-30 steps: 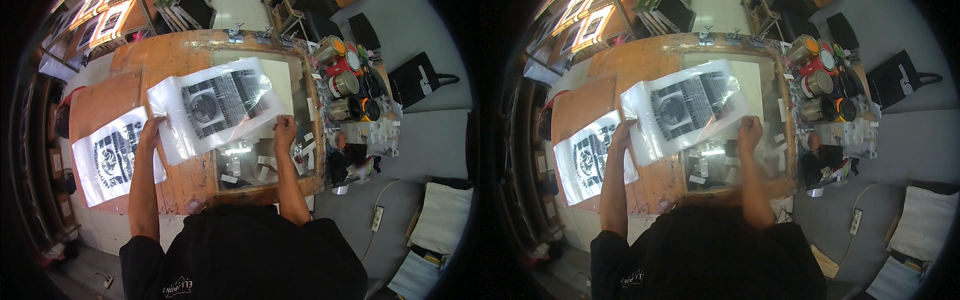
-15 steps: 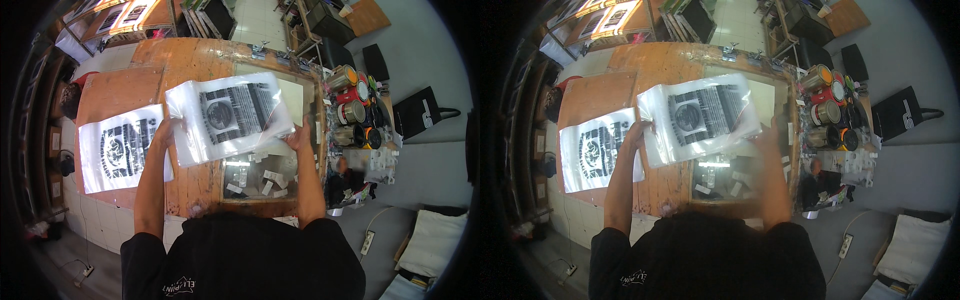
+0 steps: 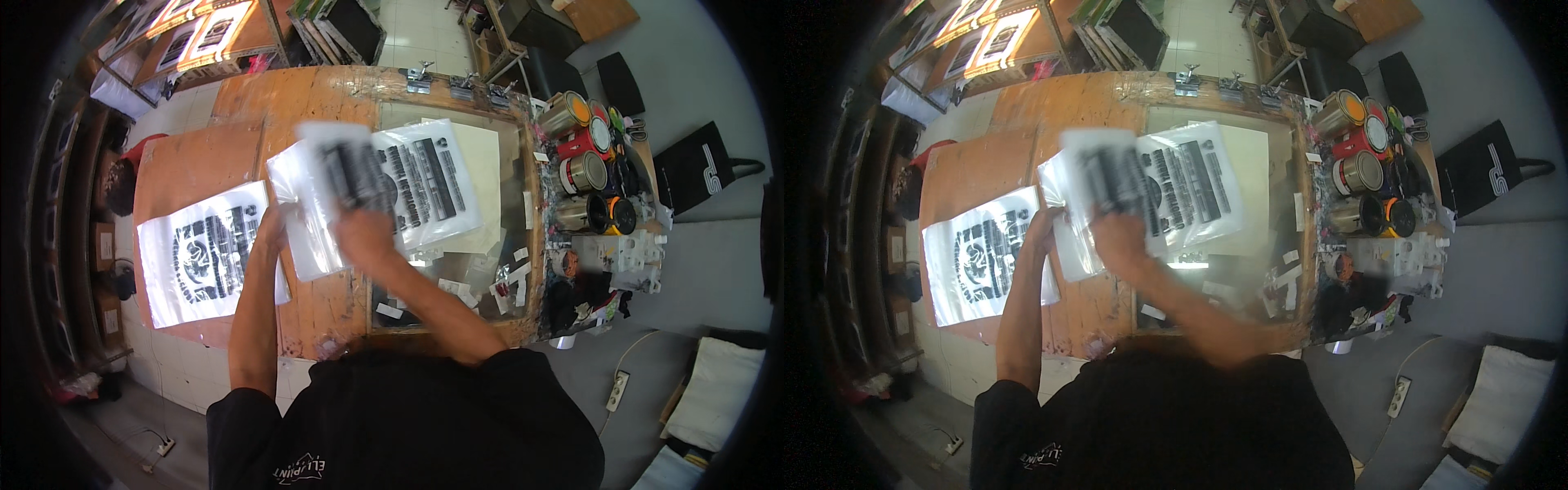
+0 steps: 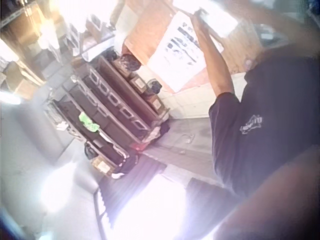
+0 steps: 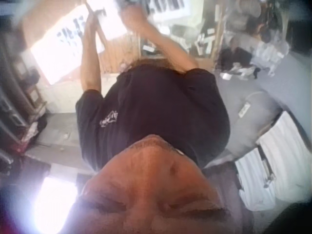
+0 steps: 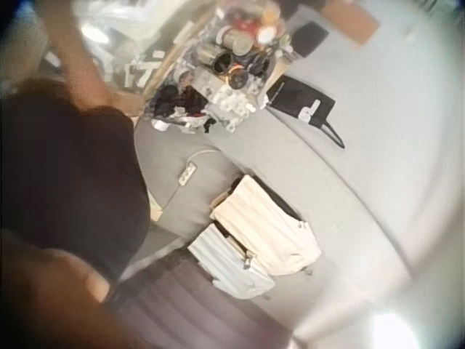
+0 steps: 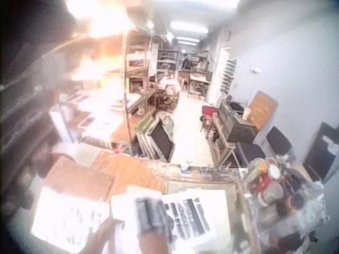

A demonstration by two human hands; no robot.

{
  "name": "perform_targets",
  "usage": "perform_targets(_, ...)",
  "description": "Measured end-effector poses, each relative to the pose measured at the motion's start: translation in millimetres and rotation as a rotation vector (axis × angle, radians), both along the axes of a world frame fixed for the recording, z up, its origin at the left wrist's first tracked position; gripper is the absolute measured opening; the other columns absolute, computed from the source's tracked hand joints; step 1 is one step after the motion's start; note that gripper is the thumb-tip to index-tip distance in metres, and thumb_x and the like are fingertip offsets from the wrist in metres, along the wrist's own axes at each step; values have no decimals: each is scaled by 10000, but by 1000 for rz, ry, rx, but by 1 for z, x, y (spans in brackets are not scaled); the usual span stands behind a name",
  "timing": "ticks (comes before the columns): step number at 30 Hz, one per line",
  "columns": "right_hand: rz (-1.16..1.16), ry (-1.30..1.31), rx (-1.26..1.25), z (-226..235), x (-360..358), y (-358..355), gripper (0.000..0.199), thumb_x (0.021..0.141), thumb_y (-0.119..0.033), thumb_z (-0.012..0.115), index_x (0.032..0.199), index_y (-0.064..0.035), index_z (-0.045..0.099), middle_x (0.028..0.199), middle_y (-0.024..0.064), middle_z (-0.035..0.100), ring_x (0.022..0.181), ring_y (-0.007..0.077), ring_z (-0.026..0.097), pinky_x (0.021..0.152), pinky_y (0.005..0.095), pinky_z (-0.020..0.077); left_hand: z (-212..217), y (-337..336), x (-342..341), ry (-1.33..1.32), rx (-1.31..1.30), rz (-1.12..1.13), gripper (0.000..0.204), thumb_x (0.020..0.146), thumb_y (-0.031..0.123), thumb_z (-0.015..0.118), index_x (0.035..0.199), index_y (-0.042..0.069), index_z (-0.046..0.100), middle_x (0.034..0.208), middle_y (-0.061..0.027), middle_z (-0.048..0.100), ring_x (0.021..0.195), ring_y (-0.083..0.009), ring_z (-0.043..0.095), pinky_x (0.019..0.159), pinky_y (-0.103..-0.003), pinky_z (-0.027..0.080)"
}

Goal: The person picks up a stack of printed plastic bags from a shelf, brings them to a work table, flips through the stack to check them, and then places the entire stack into a larger clear plastic bag.

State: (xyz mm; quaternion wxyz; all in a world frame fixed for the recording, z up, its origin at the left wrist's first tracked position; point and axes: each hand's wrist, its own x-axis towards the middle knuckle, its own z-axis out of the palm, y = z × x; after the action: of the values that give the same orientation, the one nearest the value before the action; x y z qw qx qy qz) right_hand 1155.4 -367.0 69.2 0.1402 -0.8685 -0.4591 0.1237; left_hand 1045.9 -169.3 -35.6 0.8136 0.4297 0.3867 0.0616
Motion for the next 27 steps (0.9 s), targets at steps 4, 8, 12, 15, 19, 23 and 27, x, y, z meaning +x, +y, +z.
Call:
perform_targets(4, -90, 386, 348, -25, -30, 8, 581, 801, -442, 770, 1205, -46, 635, 824, 153, 696, 826, 335, 681, 710, 411, 530, 9, -5, -1, -85, -115, 59, 340, 991, 149, 404, 1216, -63, 546, 1097, -183, 649, 937, -260, 677, 841, -379, 566)
perform_targets(8, -155, 191, 452, -72, -1, -26, 787, 728, -444, 819, 1335, -37, 526, 1053, 156, 614, 928, 346, 619, 798, 434, 500, -9, 2, -2, 60, -71, 3, 178, 969, 105, 450, 1023, -17, 568, 834, -74, 592, 724, -180, 592, 688, -325, 536)
perform_targets(12, -46, 411, 412, -99, -15, -30, 751, 724, -370, 857, 1351, -90, 552, 923, 82, 562, 821, 225, 580, 696, 384, 487, 11, -5, 0, 45, -47, 34, 148, 954, 105, 465, 1008, 15, 570, 797, -59, 570, 709, -172, 576, 660, -309, 523)
perform_targets(15, -109, 742, 422, -113, -9, -29, 724, 734, -370, 847, 1351, -117, 564, 950, 81, 573, 831, 207, 575, 722, 363, 477, 2, -1, -2, 70, -146, 100, 148, 954, 129, 494, 1012, 13, 565, 805, -60, 576, 707, -168, 575, 656, -307, 522)
perform_targets(19, -136, 484, 516, -92, 2, -40, 624, 740, -268, 839, 1291, -80, 613, 1020, 87, 567, 890, 221, 558, 769, 353, 459, 35, -10, 3, 142, -76, 89, 194, 940, 167, 547, 1024, -5, 583, 827, -60, 592, 690, -165, 575, 653, -304, 522)
perform_targets(23, -72, 43, 422, -89, 7, -45, 471, 751, -135, 810, 1188, -33, 668, 1082, 80, 549, 963, 258, 539, 831, 381, 456, -1, 4, -6, 114, 27, -28, 270, 933, 187, 583, 1081, -37, 612, 860, -58, 621, 703, -154, 596, 663, -298, 534)
perform_targets(27, -130, 271, 588, -122, 23, -46, 280, 772, -80, 771, 1044, -45, 715, 945, 82, 613, 837, 252, 598, 743, 358, 492, -3, 0, 0, 114, 47, -6, 248, 943, 142, 569, 1089, -55, 608, 853, -63, 625, 709, -138, 607, 634, -276, 532)
